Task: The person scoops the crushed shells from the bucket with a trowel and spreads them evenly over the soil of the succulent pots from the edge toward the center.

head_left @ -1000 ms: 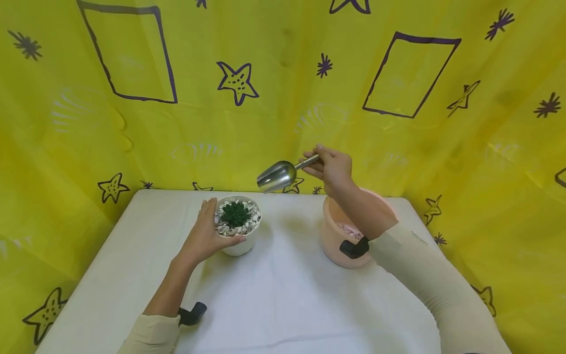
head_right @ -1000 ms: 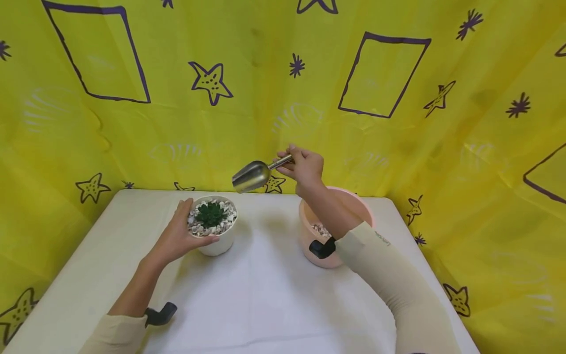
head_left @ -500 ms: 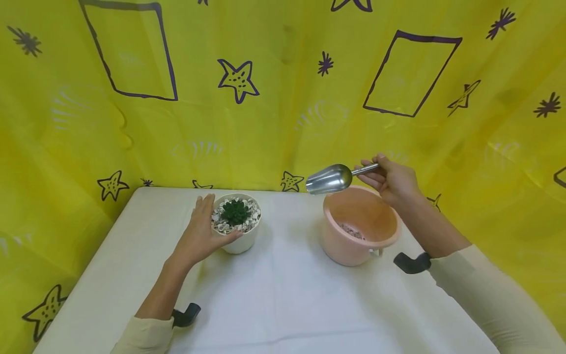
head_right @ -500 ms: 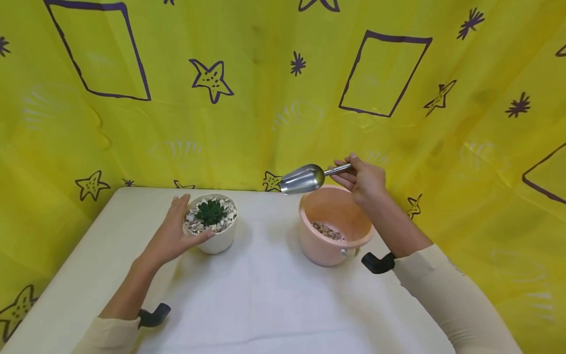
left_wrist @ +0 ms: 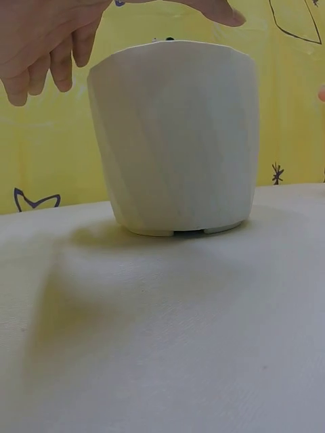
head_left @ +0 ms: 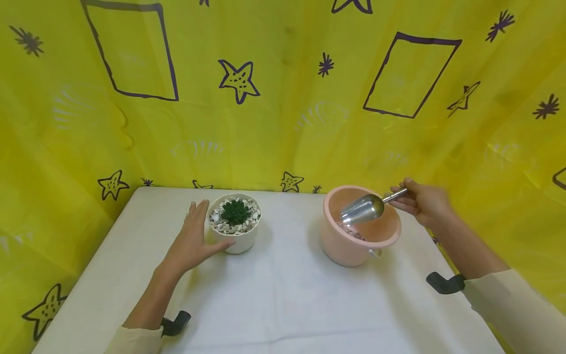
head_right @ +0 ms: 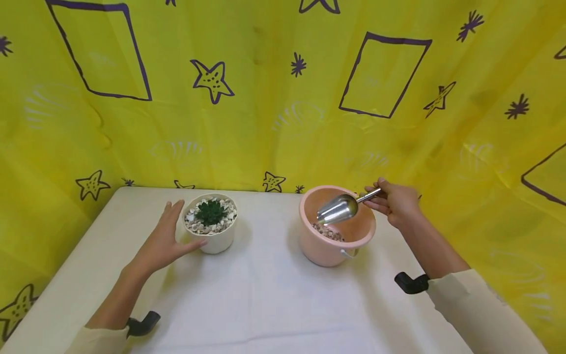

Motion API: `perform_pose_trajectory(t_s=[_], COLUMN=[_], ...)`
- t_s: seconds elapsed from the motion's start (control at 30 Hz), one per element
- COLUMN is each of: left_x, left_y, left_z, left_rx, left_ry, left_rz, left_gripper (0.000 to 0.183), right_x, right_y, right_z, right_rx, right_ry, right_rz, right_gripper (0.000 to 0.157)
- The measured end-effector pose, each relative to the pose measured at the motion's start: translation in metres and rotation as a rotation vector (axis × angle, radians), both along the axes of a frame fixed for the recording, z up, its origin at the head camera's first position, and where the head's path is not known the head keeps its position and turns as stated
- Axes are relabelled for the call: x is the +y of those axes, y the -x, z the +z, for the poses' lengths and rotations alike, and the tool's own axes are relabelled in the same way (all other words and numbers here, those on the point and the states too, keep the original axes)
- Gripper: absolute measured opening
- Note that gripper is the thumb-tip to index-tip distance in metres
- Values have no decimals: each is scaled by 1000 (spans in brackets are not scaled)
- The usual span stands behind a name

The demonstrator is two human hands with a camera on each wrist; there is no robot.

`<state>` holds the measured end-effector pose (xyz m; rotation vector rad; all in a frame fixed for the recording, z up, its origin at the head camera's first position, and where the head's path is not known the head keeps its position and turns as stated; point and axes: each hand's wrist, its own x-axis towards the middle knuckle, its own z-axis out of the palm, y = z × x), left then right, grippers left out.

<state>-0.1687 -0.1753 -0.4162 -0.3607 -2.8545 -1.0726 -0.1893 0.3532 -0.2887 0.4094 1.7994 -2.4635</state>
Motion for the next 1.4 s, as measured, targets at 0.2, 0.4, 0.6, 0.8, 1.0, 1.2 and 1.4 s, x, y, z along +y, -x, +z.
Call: perform_pose_trajectory(t_s=[0.2, 0.4, 0.6, 0.8, 1.0, 1.2, 1.4], left_x=[-4, -9, -12, -14, -16, -14, -10], left_y=[-1, -3, -5, -7, -12, -15, -15], left_z=[-1, -4, -7, -11, -13, -15, -15], left_rx=[12, 30, 44, 63, 105, 139, 184], left_ry=[22, 41, 82, 124, 168, 275, 351], left_rz=[2, -5, 6, 10, 23, 45, 40], left_gripper=[129, 129, 130, 130, 126, 116, 107], right_x=[-7, -14, -19, -21, -29, -37, -42], right_y=[2, 7, 14, 18, 23, 24, 14], right_z=[-17, -28, -35, -47, -51, -54, -52], right_rx=[-31, 0, 9, 6, 60, 88, 118], right_ry=[-213, -437, -592, -614, -794, -959, -1330], right_rz=[160, 199, 227, 246, 282, 235, 199], right_gripper=[31, 33, 43, 39, 43, 34, 39])
